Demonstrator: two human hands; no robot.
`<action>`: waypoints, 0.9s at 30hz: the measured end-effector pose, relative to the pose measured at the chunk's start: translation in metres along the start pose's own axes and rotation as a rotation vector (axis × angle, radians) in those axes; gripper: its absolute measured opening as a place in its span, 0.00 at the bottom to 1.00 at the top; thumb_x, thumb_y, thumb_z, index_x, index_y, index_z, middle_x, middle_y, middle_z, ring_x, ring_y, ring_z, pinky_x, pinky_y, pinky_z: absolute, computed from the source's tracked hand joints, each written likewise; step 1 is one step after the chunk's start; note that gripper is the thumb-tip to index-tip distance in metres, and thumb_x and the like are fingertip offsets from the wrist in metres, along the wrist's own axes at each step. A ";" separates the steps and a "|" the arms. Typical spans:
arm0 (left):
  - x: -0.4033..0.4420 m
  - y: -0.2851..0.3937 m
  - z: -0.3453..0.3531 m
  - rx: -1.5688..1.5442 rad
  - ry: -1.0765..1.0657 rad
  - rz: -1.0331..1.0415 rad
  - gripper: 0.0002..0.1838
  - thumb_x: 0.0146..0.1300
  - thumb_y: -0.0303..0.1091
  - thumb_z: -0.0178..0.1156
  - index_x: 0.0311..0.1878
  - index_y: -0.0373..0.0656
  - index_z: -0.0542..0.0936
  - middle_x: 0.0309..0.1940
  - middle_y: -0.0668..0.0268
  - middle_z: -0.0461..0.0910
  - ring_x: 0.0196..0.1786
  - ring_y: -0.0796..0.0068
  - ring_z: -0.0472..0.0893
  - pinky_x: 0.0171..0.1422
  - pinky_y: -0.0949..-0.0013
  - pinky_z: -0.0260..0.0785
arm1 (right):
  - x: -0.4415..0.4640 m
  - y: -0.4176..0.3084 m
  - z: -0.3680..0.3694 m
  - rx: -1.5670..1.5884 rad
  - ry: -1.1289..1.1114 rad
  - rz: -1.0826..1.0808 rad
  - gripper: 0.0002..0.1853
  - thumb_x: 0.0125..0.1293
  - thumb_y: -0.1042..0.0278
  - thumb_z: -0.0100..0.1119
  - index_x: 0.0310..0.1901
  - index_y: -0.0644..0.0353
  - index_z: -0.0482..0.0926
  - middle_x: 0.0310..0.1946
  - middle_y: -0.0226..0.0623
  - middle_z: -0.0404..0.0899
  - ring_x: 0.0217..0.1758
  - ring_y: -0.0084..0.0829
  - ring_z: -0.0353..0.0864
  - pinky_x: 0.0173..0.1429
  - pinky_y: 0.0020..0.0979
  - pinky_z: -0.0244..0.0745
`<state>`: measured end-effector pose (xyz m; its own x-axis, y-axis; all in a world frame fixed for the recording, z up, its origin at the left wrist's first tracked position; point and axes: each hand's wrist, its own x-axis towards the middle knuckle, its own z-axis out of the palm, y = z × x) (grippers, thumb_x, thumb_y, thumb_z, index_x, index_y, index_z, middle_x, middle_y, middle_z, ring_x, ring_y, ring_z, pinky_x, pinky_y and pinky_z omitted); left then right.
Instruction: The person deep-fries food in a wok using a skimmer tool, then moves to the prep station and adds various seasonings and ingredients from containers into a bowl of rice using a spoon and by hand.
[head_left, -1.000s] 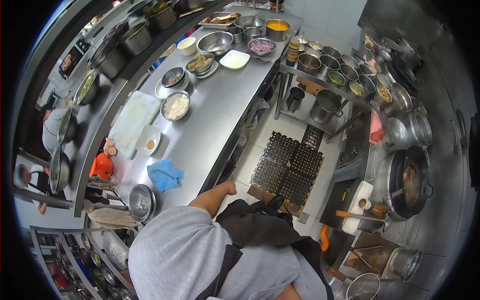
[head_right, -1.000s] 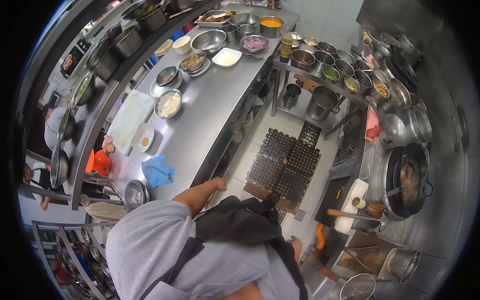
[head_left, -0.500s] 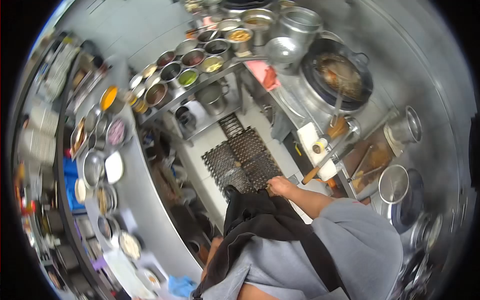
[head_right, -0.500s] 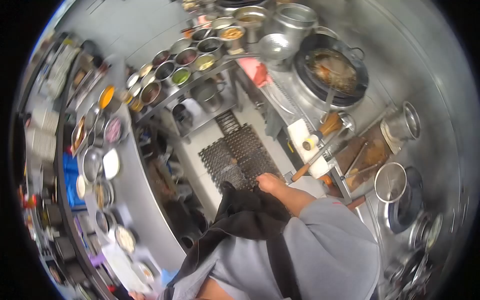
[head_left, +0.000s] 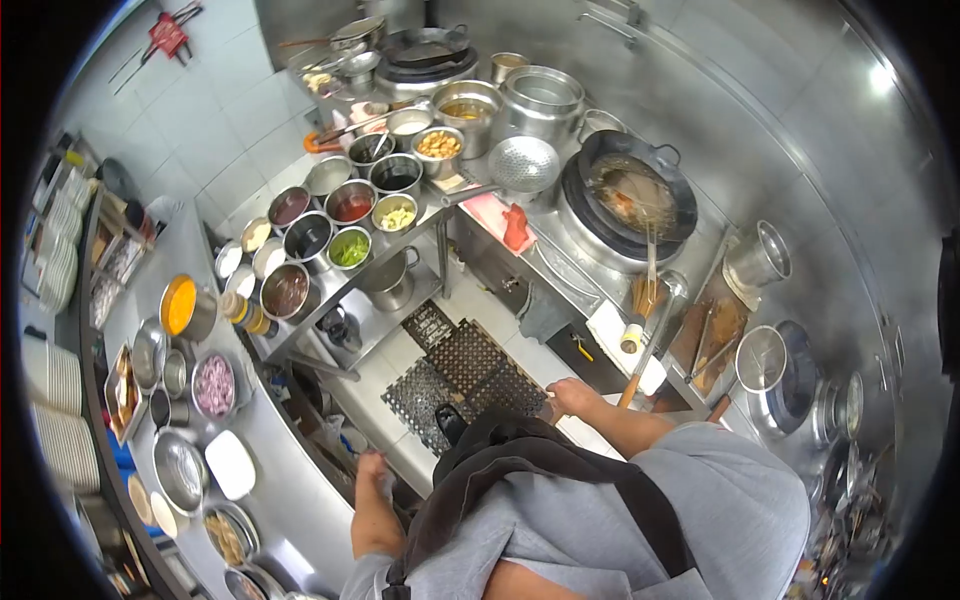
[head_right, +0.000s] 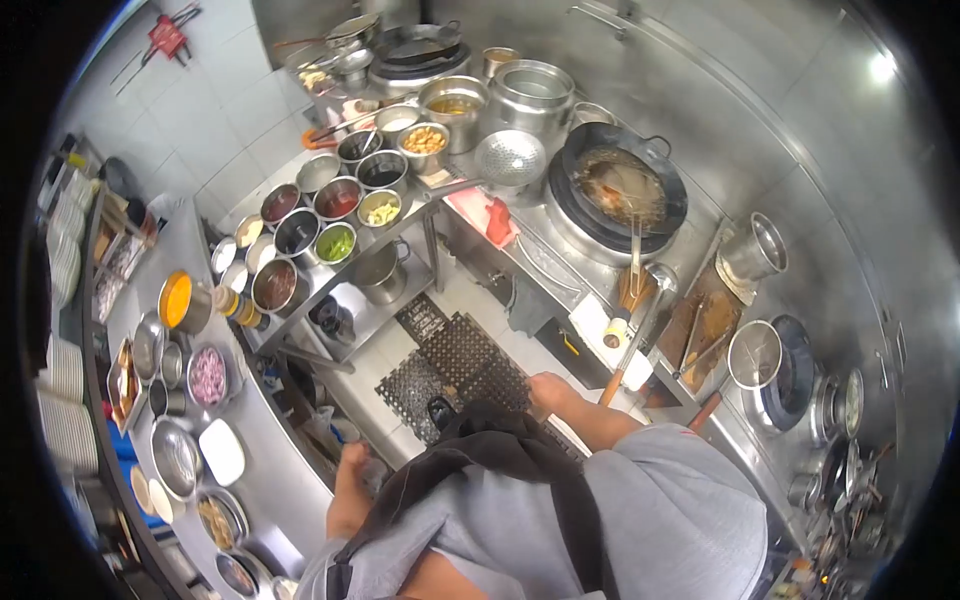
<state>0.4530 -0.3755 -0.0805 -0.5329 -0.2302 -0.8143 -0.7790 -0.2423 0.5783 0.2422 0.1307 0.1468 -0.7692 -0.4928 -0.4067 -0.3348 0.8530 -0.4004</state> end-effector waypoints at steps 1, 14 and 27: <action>0.004 0.035 -0.008 -0.032 0.028 -0.043 0.06 0.55 0.33 0.55 0.36 0.45 0.75 0.16 0.71 0.70 0.13 0.73 0.66 0.12 0.67 0.53 | 0.000 -0.007 -0.001 0.006 0.019 0.026 0.11 0.50 0.70 0.53 0.36 0.61 0.80 0.33 0.49 0.80 0.41 0.49 0.79 0.48 0.44 0.74; 0.074 0.129 0.084 1.913 -0.580 0.615 0.17 0.48 0.23 0.59 0.44 0.47 0.81 0.42 0.58 0.81 0.42 0.61 0.82 0.44 0.58 0.76 | -0.104 -0.002 0.027 0.117 0.375 0.542 0.11 0.57 0.63 0.51 0.29 0.59 0.82 0.28 0.49 0.79 0.34 0.49 0.79 0.43 0.45 0.75; 0.032 0.182 0.050 1.136 -0.410 0.462 0.14 0.55 0.36 0.57 0.44 0.42 0.79 0.29 0.64 0.78 0.30 0.71 0.78 0.31 0.64 0.72 | -0.036 0.073 -0.134 0.190 1.215 0.573 0.12 0.55 0.69 0.59 0.39 0.65 0.78 0.33 0.50 0.77 0.41 0.49 0.77 0.45 0.42 0.71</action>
<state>0.2777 -0.3802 -0.0035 -0.7307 0.2759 -0.6245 -0.2315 0.7604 0.6068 0.1726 0.2342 0.2423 -0.7974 0.4662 0.3830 0.1950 0.7999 -0.5676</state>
